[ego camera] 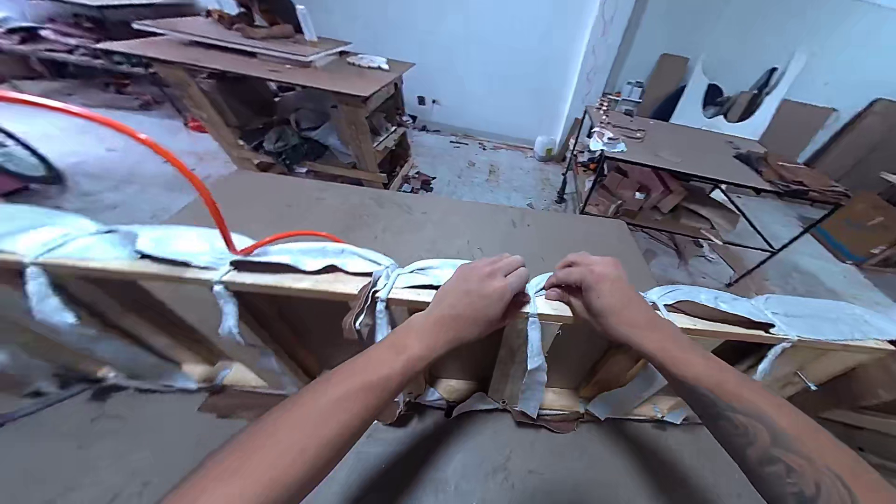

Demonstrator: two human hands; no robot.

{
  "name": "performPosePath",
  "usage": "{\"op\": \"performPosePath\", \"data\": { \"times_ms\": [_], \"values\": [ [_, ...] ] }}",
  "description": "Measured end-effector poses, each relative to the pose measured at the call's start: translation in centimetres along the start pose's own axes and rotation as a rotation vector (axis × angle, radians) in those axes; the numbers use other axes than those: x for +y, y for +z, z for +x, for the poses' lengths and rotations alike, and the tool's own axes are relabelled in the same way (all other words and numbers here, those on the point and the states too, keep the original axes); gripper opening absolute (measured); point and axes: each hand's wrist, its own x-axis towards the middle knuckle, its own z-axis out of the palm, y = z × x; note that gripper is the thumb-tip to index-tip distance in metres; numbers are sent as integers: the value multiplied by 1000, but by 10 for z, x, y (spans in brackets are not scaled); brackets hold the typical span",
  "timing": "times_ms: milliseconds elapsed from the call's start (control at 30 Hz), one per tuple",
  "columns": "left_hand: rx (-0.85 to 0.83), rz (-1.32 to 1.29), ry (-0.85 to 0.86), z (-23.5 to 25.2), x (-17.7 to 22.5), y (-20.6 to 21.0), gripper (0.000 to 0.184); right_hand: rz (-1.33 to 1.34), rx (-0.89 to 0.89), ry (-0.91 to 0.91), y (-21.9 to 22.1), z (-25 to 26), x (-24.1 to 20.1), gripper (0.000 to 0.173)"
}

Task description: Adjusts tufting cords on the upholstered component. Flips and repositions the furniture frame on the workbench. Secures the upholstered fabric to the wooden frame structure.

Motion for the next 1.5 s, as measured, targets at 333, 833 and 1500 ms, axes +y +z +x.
{"op": "performPosePath", "data": {
  "times_ms": [333, 833, 1500],
  "values": [
    [94, -60, -62, -3, 0, 2, 12, -90, -244, -69, -5, 12, 0, 16],
    [-123, -124, -236, -5, 15, -10, 24, -110, -218, -68, 5, 12, -3, 19],
    [35, 54, -126, -1, 9, 9, 21, 77, -23, 78, 1, -20, -25, 19]
  ]
}}
